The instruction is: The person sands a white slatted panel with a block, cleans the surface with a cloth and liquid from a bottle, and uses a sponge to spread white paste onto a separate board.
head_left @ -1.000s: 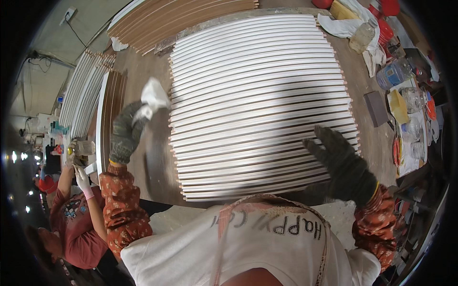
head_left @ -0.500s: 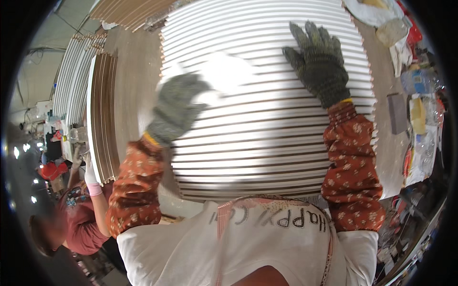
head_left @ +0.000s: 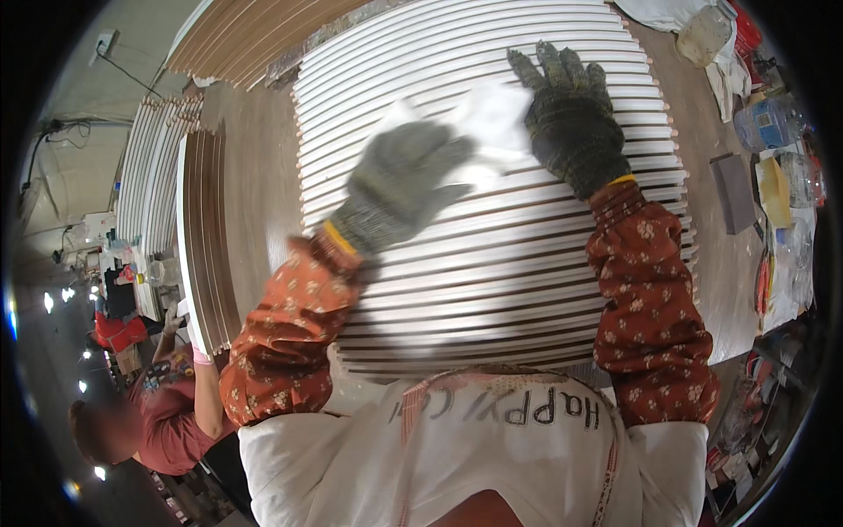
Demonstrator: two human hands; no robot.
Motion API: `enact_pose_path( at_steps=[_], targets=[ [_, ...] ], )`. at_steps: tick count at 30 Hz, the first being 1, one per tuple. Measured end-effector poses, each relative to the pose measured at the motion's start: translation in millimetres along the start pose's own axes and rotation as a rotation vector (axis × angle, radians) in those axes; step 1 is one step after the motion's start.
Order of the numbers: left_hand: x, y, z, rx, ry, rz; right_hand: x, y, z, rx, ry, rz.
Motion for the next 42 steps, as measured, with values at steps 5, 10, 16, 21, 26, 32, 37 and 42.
enact_pose_path(
  at_steps=[5,10,16,21,26,32,37,42],
  targets=[
    [-78,-22,96,0.275,-0.106,0.039,-4,0,4,0.028,0.026,-0.09],
    [-69,-60,126,0.255,-0.582,0.068,-3,-7,6,-0.045,0.004,-0.097],
    [-1,-22,71,0.171,-0.156,0.092,0,-18,3,0.061,0.0,0.095],
    [11,-20,91,-0.17,-0.789,0.381,-8,-24,-1,0.038,-0.083,-0.444],
    [47,-27,52,-0.166,-0.268,-0.144,-3,-13,5,-0.061,-0.051,-0.308],
    [23,12,23,0.295,0.079,-0.145,-2,-16,5,-0.08,-0.097,-0.259],
    [-101,-4,215,0.485,-0.81,0.142,-3,-13,12,-0.039,-0.1,-0.394],
    [0,-41,164,0.027,-0.721,-0.297,1,-13,7,-0.065,-0.065,-0.195]
  ],
)
Point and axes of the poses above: each hand's wrist, its own x-axis towards the middle knuckle, its own y-axis out of the palm, z = x × y, the point moved 6 cm from there along x, towards the middle knuckle, and after that the axes turned 14 degrees about -y, right-handed, at the moved point
